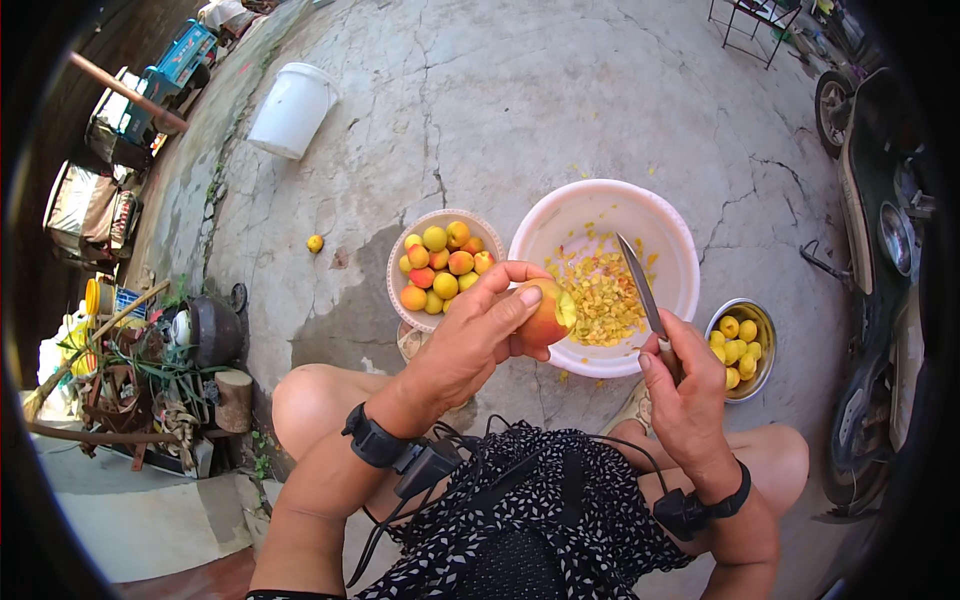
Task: Peeling small yellow fruits with a knife into a bowl while sitting outdoors.
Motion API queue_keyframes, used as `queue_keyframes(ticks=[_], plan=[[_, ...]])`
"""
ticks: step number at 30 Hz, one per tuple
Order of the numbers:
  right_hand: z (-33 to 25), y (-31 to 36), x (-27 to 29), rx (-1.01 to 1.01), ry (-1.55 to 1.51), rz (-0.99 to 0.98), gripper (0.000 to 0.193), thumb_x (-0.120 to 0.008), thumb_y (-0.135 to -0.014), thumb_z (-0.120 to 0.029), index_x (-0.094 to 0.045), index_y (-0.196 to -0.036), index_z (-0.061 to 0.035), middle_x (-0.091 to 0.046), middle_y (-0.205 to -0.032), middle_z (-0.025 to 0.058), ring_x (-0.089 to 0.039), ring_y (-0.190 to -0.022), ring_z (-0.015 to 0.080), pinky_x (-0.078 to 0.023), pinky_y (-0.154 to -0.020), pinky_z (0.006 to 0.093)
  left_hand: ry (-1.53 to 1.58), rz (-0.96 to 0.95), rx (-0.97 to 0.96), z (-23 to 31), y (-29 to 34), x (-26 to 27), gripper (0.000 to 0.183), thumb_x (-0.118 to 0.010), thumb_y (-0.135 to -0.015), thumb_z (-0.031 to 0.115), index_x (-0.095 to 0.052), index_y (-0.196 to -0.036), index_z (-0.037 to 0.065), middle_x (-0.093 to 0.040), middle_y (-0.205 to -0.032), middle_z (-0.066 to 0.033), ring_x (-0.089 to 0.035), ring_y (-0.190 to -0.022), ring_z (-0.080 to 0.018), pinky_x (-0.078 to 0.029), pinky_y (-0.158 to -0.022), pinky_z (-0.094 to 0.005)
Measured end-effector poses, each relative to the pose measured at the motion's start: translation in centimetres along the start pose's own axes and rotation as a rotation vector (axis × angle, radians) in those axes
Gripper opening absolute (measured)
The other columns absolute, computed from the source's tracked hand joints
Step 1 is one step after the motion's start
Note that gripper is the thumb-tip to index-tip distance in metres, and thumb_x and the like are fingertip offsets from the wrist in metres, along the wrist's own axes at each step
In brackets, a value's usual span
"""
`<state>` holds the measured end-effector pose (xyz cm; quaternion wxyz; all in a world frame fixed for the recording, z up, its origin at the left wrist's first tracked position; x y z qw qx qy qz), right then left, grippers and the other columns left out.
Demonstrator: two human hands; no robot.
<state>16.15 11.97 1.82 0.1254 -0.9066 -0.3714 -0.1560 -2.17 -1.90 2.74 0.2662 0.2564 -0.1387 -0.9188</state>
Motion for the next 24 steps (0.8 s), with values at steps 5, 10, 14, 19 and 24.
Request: queue_keyframes(ticks=[5,10,14,19,24], plan=[[0.0,-0.6,0.6,0.165,0.068,-0.016,0.034,-0.06,-0.088,0.011,-0.066,-0.121,0.0043,-0.063,-0.089,0.0137,-0.062,-0.078,0.023,-0.051,-0.072,0.0314,0.163,-0.122,-0.019,0.2,-0.2,0.2,0.045,-0.062,-0.101,0.025,-0.045,-0.138,0.005,-0.058,-0.129,-0.0098,-0.065,-0.112,-0.0204,-0.057,-0.092,-0.0366],[-0.4,-0.2,-0.5,0.308,0.079,-0.067,0.039,-0.062,-0.088,0.009,-0.067,-0.126,-0.0008,-0.068,-0.093,0.0156,-0.066,-0.08,0.0252,-0.052,-0.07,0.0324,0.099,-0.236,-0.018,-0.4,-0.4,-0.1,0.054,-0.066,-0.098,0.019,-0.042,-0.143,0.005,-0.06,-0.128,-0.0115,-0.065,-0.112,-0.021,-0.055,-0.093,-0.0348],[-1.1,-0.4,-1.0,0.432,0.109,-0.042,0.044,-0.064,-0.085,0.011,-0.068,-0.126,-0.0034,-0.067,-0.092,0.014,-0.067,-0.077,0.0244,-0.053,-0.066,0.0329,0.161,-0.246,0.002,-0.4,-0.5,-0.2,0.055,-0.068,-0.096,0.018,-0.042,-0.143,0.005,-0.061,-0.127,-0.0125,-0.065,-0.111,-0.0209,-0.054,-0.093,-0.0345],[-0.6,-0.6,-0.8,0.638,0.22,-0.023,0.051,-0.066,-0.077,0.012,-0.069,-0.125,-0.0045,-0.066,-0.089,0.011,-0.065,-0.074,0.0238,-0.053,-0.062,0.0342,0.262,-0.157,-0.073,-0.8,-0.8,0.0,0.056,-0.066,-0.092,0.005,-0.04,-0.142,0.005,-0.058,-0.131,-0.0135,-0.059,-0.121,-0.0221,-0.055,-0.096,-0.0383],[-1.3,-0.6,-0.9,0.647,0.286,0.033,0.05,-0.067,-0.073,0.011,-0.07,-0.121,-0.0027,-0.063,-0.087,0.0096,-0.061,-0.07,0.0248,-0.051,-0.059,0.0353,0.325,-0.207,-0.074,-0.9,-0.6,-0.1,0.057,-0.064,-0.09,0.001,-0.04,-0.142,0.005,-0.058,-0.131,-0.0135,-0.058,-0.122,-0.0229,-0.055,-0.096,-0.0403]])
Point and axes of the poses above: each hand's wrist, its own y-axis away from the middle knuckle, its own x-axis out of the back of the hand, z = x × y, the point moved 2 cm from there along -y, towards the middle knuckle
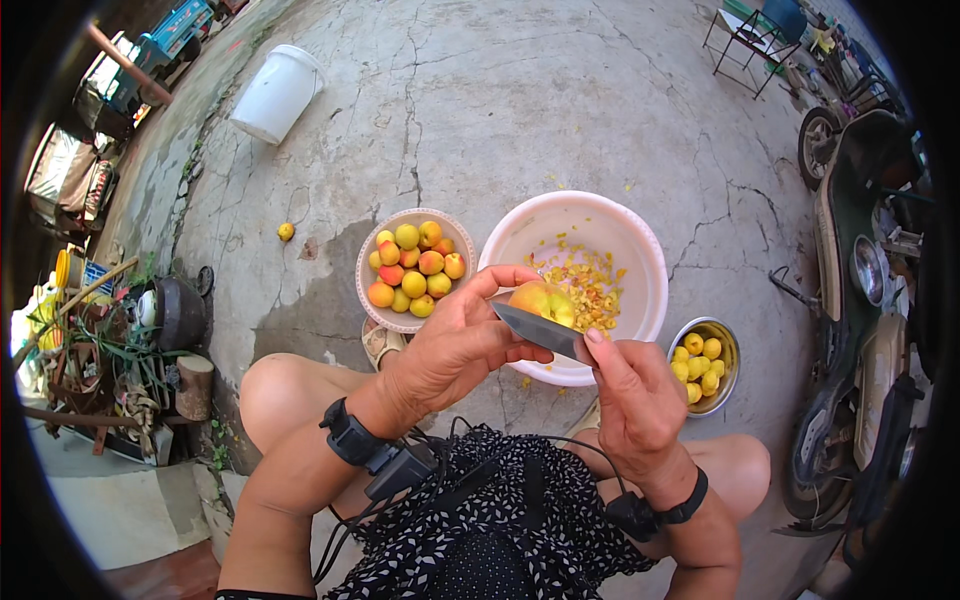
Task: Peeling small yellow fruits with a knife into a bowl while sitting outdoors.
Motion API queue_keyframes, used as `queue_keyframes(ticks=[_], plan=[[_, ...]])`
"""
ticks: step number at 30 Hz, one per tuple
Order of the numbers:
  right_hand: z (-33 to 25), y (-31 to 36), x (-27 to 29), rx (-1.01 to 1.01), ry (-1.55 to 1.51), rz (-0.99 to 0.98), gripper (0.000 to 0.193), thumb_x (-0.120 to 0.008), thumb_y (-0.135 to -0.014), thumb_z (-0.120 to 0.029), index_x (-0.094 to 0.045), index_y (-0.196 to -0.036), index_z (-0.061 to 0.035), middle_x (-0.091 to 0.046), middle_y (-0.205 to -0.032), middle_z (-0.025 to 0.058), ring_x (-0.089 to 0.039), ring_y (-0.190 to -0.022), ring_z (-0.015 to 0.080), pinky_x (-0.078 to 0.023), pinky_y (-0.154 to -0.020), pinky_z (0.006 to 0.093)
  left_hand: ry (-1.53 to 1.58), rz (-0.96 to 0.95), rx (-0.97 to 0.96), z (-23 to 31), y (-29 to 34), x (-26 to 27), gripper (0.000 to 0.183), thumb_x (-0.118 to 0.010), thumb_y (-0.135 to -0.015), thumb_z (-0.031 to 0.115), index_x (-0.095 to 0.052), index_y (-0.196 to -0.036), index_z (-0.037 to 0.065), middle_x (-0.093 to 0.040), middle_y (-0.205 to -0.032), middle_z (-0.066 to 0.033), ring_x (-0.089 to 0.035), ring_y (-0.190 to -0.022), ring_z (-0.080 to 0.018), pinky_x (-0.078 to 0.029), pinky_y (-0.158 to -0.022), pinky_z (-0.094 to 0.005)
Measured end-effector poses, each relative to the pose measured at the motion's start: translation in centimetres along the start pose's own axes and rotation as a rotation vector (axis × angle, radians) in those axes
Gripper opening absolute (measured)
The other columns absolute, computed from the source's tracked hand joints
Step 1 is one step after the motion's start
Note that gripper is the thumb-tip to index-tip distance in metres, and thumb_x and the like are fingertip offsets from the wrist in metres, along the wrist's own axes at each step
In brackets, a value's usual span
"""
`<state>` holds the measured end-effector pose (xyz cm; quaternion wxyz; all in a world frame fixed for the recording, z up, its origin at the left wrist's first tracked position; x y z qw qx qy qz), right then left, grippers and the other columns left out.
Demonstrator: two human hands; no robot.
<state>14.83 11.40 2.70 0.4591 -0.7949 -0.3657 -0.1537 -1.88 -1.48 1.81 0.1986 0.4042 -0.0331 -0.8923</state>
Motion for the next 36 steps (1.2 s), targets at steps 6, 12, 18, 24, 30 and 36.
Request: queue_keyframes(ticks=[6,12,18,24,30,36], plan=[[-0.6,-0.9,0.1,0.065,0.034,-0.018,0.048,-0.067,-0.073,0.01,-0.07,-0.12,-0.0019,-0.063,-0.087,0.0094,-0.061,-0.069,0.0246,-0.049,-0.057,0.0348,-0.027,-0.05,0.088,-0.7,-0.3,0.7,0.058,-0.072,-0.089,0.016,-0.045,-0.14,0.005,-0.062,-0.126,-0.0127,-0.064,-0.111,-0.021,-0.056,-0.088,-0.036],[-0.5,-0.7,0.3,0.166,0.046,-0.033,0.049,-0.068,-0.072,0.008,-0.069,-0.121,0.0007,-0.062,-0.088,0.0099,-0.06,-0.067,0.0247,-0.048,-0.056,0.0353,-0.084,0.007,0.053,-1.2,-0.5,-0.1,0.063,-0.076,-0.088,0.026,-0.046,-0.14,0.005,-0.064,-0.123,-0.0111,-0.065,-0.109,-0.02,-0.057,-0.087,-0.0343],[-0.4,-0.8,0.1,0.139,0.105,-0.026,0.053,-0.068,-0.069,0.008,-0.069,-0.122,0.0001,-0.061,-0.087,0.0104,-0.059,-0.068,0.025,-0.048,-0.055,0.0357,-0.017,-0.048,0.087,-1.1,-0.1,0.5,0.053,-0.072,-0.091,0.01,-0.046,-0.137,0.005,-0.062,-0.125,-0.0115,-0.064,-0.113,-0.021,-0.056,-0.091,-0.0362],[0.0,-0.7,0.0,0.121,0.055,-0.015,0.056,-0.066,-0.067,0.01,-0.069,-0.122,0.0,-0.061,-0.087,0.0107,-0.06,-0.07,0.0261,-0.048,-0.057,0.037,0.031,-0.06,0.081,-1.1,0.3,0.4,0.053,-0.071,-0.091,0.005,-0.044,-0.137,0.004,-0.064,-0.122,-0.0108,-0.066,-0.108,-0.0212,-0.056,-0.088,-0.037],[0.9,-0.7,0.3,0.064,0.015,-0.035,0.053,-0.064,-0.069,0.012,-0.069,-0.121,0.0006,-0.062,-0.086,0.0116,-0.061,-0.069,0.027,-0.05,-0.057,0.0367,-0.078,0.002,0.041,-0.5,0.4,-0.1,0.048,-0.069,-0.091,0.002,-0.047,-0.134,0.003,-0.064,-0.121,-0.0106,-0.067,-0.106,-0.0203,-0.056,-0.088,-0.0347],[-0.4,-0.8,0.4,0.141,0.049,-0.072,0.049,-0.065,-0.071,0.011,-0.068,-0.119,0.003,-0.062,-0.085,0.0119,-0.061,-0.069,0.0268,-0.05,-0.057,0.0369,-0.197,-0.078,0.056,-1.0,0.2,0.7,0.047,-0.071,-0.088,-0.001,-0.049,-0.13,0.001,-0.064,-0.121,-0.0117,-0.067,-0.107,-0.0197,-0.056,-0.092,-0.0336]])
Point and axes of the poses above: each hand's wrist, its own y-axis away from the middle knuckle, its own x-axis out of the back of the hand, z = x × y, the point moved 2 cm from there along -y, towards the middle knuckle
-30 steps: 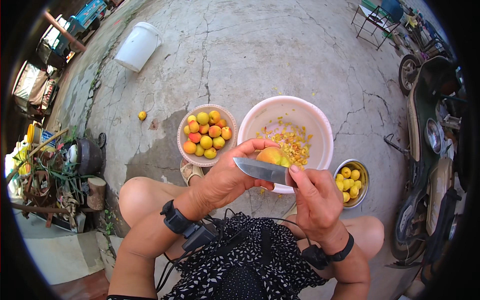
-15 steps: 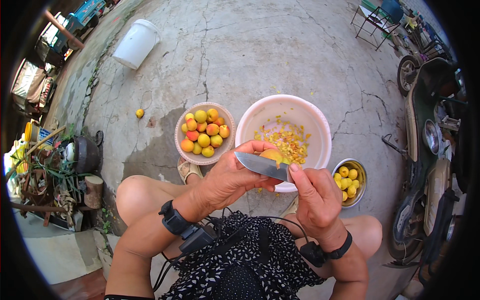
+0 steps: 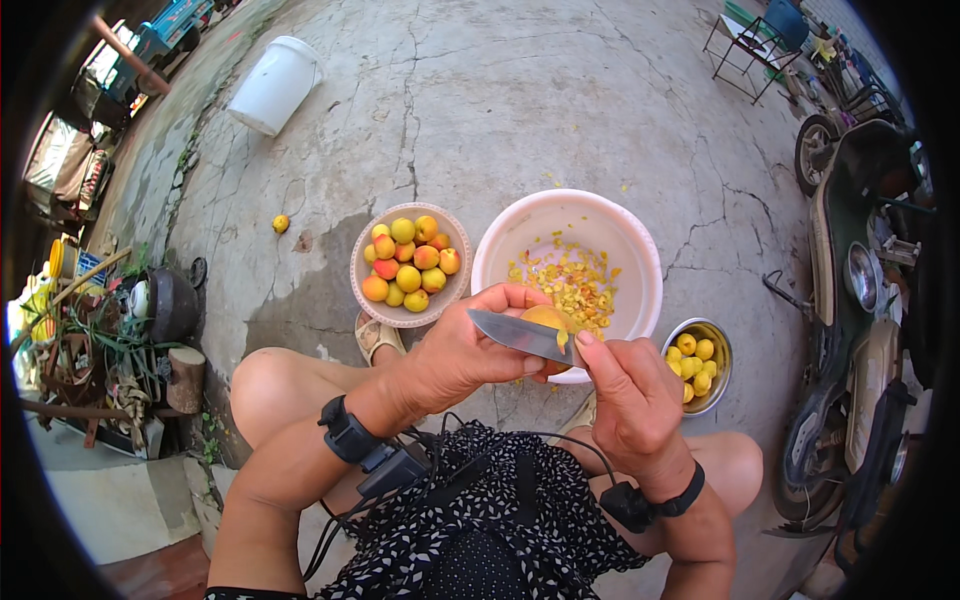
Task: Peeling small yellow fruits with a knife into a bowl while sitting outdoors.
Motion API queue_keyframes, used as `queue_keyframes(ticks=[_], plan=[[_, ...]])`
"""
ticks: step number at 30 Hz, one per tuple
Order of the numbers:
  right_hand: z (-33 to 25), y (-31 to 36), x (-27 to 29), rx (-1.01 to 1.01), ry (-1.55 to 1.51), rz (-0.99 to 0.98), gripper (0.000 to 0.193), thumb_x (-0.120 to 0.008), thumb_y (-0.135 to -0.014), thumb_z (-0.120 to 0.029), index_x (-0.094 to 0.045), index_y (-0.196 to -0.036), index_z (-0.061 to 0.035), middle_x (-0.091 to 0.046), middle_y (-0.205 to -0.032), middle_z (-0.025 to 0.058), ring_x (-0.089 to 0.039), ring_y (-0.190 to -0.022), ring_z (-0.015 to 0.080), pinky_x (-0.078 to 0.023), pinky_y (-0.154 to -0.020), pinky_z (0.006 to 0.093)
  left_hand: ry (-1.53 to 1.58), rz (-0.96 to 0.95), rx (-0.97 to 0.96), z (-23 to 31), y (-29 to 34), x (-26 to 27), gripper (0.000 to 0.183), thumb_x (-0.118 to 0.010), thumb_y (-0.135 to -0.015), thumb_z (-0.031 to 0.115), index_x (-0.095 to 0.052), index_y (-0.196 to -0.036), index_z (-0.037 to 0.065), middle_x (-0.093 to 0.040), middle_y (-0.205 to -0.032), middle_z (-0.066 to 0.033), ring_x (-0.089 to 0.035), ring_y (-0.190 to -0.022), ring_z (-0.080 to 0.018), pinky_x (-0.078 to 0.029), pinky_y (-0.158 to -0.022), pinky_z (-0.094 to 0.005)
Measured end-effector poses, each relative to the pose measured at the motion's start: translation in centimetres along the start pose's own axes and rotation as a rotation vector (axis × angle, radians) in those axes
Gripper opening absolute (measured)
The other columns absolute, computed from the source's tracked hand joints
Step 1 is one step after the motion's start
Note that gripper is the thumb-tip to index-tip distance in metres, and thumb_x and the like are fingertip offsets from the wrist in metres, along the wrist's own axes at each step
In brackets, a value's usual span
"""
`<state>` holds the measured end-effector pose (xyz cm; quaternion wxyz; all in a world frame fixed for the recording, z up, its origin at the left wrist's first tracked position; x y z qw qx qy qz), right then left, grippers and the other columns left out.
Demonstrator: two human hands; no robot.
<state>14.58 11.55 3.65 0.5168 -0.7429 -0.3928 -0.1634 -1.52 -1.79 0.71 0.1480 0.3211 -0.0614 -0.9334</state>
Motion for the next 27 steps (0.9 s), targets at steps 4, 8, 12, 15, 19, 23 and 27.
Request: queue_keyframes(ticks=[4,8,12,15,19,23,27], plan=[[0.3,0.0,0.0,-0.003,-0.011,0.013,0.047,-0.066,-0.071,0.01,-0.068,-0.117,0.0039,-0.063,-0.086,0.0126,-0.062,-0.068,0.0269,-0.05,-0.057,0.0365,0.006,-0.004,0.016,-0.1,0.1,0.0,0.05,-0.073,-0.086,-0.003,-0.049,-0.13,0.0,-0.064,-0.121,-0.0125,-0.067,-0.107,-0.0201,-0.056,-0.096,-0.035],[2.4,0.8,0.4,-0.244,0.002,0.016,0.039,-0.064,-0.077,0.012,-0.069,-0.115,0.0044,-0.065,-0.086,0.0151,-0.064,-0.071,0.0287,-0.052,-0.062,0.0366,0.034,-0.044,-0.043,1.4,0.6,-1.1,0.057,-0.074,-0.085,-0.001,-0.046,-0.135,0.0,-0.061,-0.126,-0.0134,-0.063,-0.114,-0.0205,-0.055,-0.097,-0.0364],[1.9,0.5,0.8,-0.33,-0.073,0.04,0.034,-0.063,-0.082,0.013,-0.069,-0.115,0.0049,-0.065,-0.086,0.0168,-0.065,-0.073,0.0299,-0.053,-0.064,0.0375,0.075,-0.058,-0.053,1.2,0.5,-0.6,0.06,-0.074,-0.087,0.004,-0.044,-0.139,0.001,-0.059,-0.13,-0.014,-0.059,-0.12,-0.021,-0.054,-0.1,-0.0388],[1.2,0.2,0.4,-0.205,-0.042,0.095,0.037,-0.065,-0.08,0.013,-0.069,-0.115,0.0044,-0.065,-0.086,0.0154,-0.064,-0.072,0.0288,-0.052,-0.062,0.0372,0.113,0.046,0.006,1.4,0.4,-1.3,0.069,-0.076,-0.086,0.016,-0.041,-0.144,0.002,-0.059,-0.13,-0.0124,-0.059,-0.121,-0.0205,-0.055,-0.099,-0.0452],[-0.1,-0.2,0.5,-0.004,0.049,0.046,0.045,-0.069,-0.072,0.009,-0.07,-0.117,0.0021,-0.064,-0.088,0.0112,-0.062,-0.069,0.0255,-0.05,-0.058,0.0354,0.202,-0.076,0.001,1.1,0.1,-1.3,0.064,-0.064,-0.096,0.012,-0.035,-0.153,0.006,-0.055,-0.136,-0.0132,-0.057,-0.125,-0.0225,-0.052,-0.102,-0.0408],[-0.5,-0.1,0.3,0.08,0.087,0.011,0.049,-0.069,-0.069,0.003,-0.07,-0.118,0.0005,-0.062,-0.09,0.0092,-0.06,-0.068,0.0231,-0.047,-0.055,0.0344,0.181,-0.05,-0.028,0.4,-0.4,-1.1,0.067,-0.067,-0.095,0.01,-0.034,-0.152,0.003,-0.054,-0.137,-0.0142,-0.056,-0.126,-0.0207,-0.049,-0.107,-0.0351],[-0.6,0.0,0.5,0.102,0.099,-0.025,0.049,-0.069,-0.07,0.0,-0.07,-0.119,-0.0001,-0.062,-0.091,0.0087,-0.06,-0.069,0.0226,-0.047,-0.055,0.0341,0.092,-0.015,-0.077,-0.4,-0.5,-0.7,0.058,-0.07,-0.094,0.013,-0.04,-0.142,0.001,-0.056,-0.133,-0.0133,-0.057,-0.124,-0.0199,-0.049,-0.107,-0.0343]])
Point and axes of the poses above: each hand's wrist, its own y-axis away from the middle knuckle, its own x-axis out of the back of the hand, z = x × y, the point moved 2 cm from there along -y, towards the middle knuckle
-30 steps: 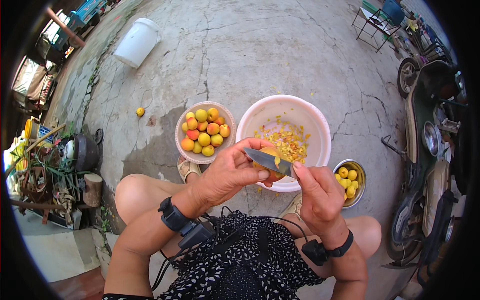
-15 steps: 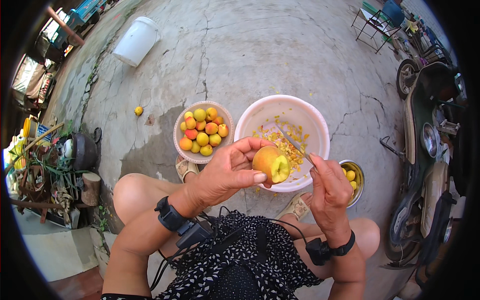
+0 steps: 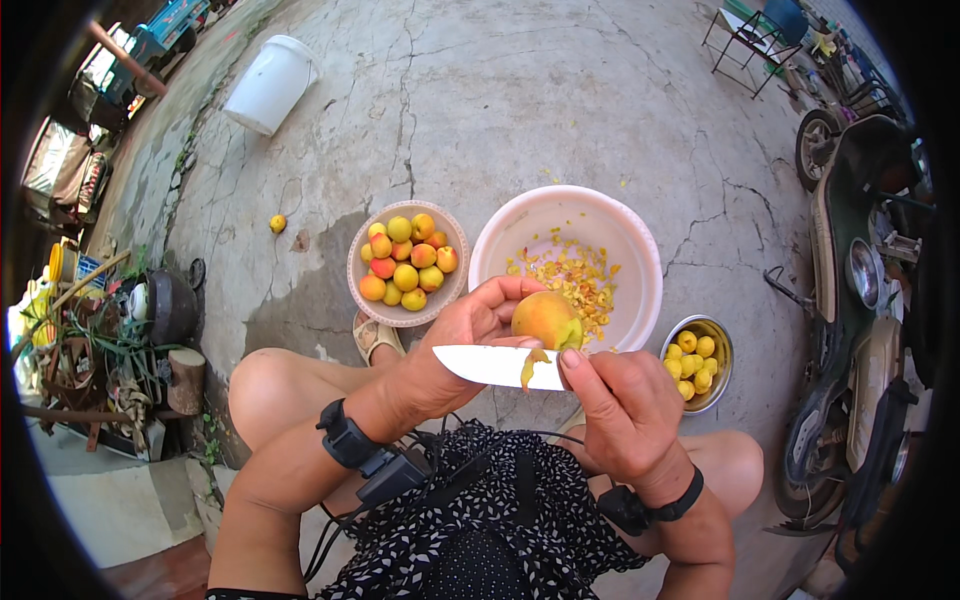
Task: Peeling small yellow fruits with a knife into a bowl while sitting outdoors.
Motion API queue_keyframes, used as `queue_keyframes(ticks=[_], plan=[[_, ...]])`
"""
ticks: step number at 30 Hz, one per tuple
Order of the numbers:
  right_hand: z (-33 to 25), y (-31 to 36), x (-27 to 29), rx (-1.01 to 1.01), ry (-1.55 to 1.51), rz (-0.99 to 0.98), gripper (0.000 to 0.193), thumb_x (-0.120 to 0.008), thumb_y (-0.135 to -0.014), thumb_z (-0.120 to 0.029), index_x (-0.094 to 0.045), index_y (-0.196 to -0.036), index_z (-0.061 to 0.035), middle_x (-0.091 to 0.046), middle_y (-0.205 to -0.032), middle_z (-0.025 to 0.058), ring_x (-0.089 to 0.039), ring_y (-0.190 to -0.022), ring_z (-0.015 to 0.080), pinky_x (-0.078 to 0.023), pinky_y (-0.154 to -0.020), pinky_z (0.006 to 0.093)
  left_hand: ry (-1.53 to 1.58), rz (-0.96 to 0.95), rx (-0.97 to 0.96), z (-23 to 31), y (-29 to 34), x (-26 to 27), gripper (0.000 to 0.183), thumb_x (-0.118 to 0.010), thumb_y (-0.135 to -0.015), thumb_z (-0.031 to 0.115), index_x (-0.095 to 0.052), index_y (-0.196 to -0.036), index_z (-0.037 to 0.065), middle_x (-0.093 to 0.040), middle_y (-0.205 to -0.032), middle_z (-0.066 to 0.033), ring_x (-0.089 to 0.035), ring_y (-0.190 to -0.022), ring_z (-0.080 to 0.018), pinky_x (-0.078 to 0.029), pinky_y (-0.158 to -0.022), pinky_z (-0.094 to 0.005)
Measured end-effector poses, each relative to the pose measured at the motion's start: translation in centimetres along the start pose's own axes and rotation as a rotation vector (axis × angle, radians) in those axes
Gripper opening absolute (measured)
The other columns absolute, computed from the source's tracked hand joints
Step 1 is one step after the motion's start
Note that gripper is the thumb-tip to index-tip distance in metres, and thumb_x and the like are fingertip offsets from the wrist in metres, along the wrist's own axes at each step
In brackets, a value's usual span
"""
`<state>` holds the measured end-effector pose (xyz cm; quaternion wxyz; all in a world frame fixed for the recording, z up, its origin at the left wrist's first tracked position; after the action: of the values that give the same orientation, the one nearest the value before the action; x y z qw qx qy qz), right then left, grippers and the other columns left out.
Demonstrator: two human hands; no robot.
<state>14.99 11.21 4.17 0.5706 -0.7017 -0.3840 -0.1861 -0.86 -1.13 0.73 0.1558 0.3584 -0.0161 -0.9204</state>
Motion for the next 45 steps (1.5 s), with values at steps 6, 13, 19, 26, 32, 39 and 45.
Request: queue_keyframes(ticks=[6,13,19,26,32,39,45], plan=[[-0.1,-0.2,0.1,-0.021,0.042,0.003,0.051,-0.07,-0.068,-0.002,-0.071,-0.119,-0.0008,-0.062,-0.092,0.0086,-0.059,-0.069,0.0227,-0.046,-0.055,0.0342,0.088,0.048,0.027,-0.2,0.0,0.3,0.059,-0.078,-0.088,0.018,-0.044,-0.133,0.003,-0.059,-0.126,-0.0101,-0.061,-0.117,-0.0179,-0.052,-0.102,-0.033],[0.8,0.0,0.1,-0.058,0.056,0.058,0.051,-0.067,-0.067,0.003,-0.071,-0.118,0.0002,-0.062,-0.088,0.0094,-0.058,-0.066,0.0235,-0.045,-0.053,0.0348,0.076,0.071,0.052,0.5,0.3,-0.2,0.054,-0.076,-0.088,0.008,-0.046,-0.133,0.003,-0.06,-0.127,-0.0116,-0.061,-0.119,-0.022,-0.055,-0.099,-0.037],[0.5,-0.1,0.2,-0.067,0.022,0.057,0.05,-0.067,-0.067,0.004,-0.071,-0.116,0.0014,-0.062,-0.086,0.0101,-0.057,-0.065,0.0231,-0.046,-0.052,0.0342,0.075,0.089,0.049,0.4,0.4,0.3,0.054,-0.075,-0.086,0.001,-0.048,-0.133,0.003,-0.061,-0.127,-0.0111,-0.062,-0.117,-0.0214,-0.056,-0.097,-0.0361],[0.5,-0.3,0.1,-0.098,-0.02,0.065,0.045,-0.07,-0.071,0.007,-0.071,-0.116,0.0026,-0.062,-0.083,0.0112,-0.06,-0.067,0.0238,-0.047,-0.054,0.035,-0.035,0.077,0.079,0.9,0.7,0.0,0.057,-0.074,-0.085,-0.002,-0.049,-0.136,0.0,-0.062,-0.127,-0.0105,-0.061,-0.117,-0.018,-0.051,-0.101,-0.033],[2.7,0.5,0.4,-0.373,-0.147,0.075,0.04,-0.068,-0.076,0.012,-0.07,-0.114,0.0038,-0.065,-0.085,0.0143,-0.062,-0.067,0.027,-0.05,-0.057,0.0361,0.025,0.075,0.1,1.8,0.8,-1.2,0.07,-0.078,-0.082,0.013,-0.044,-0.141,-0.001,-0.058,-0.131,-0.0123,-0.058,-0.122,-0.0202,-0.049,-0.106,-0.0373],[0.3,-0.6,0.4,-0.068,-0.021,0.065,0.048,-0.07,-0.068,0.006,-0.071,-0.116,0.0017,-0.065,-0.087,0.0096,-0.06,-0.066,0.0228,-0.047,-0.055,0.0331,0.098,0.02,0.081,0.9,0.2,-0.6,0.073,-0.076,-0.088,0.024,-0.04,-0.147,-0.002,-0.061,-0.129,-0.0137,-0.062,-0.118,-0.0205,-0.053,-0.102,-0.0376],[0.0,-0.2,0.3,0.002,0.033,0.014,0.053,-0.069,-0.066,0.0,-0.071,-0.119,0.0001,-0.064,-0.093,0.0089,-0.059,-0.068,0.022,-0.046,-0.055,0.0338,0.012,0.027,0.044,0.5,0.0,-0.6,0.069,-0.074,-0.091,0.026,-0.042,-0.144,-0.005,-0.061,-0.13,-0.0143,-0.063,-0.118,-0.0205,-0.051,-0.105,-0.0353]])
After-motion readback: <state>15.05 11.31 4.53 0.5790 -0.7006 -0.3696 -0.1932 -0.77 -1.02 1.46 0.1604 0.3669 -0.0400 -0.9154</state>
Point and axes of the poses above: each hand's wrist, its own y-axis away from the middle knuckle, its own x-axis out of the back of the hand, z = x × y, the point moved 2 cm from there along -y, towards the middle knuckle
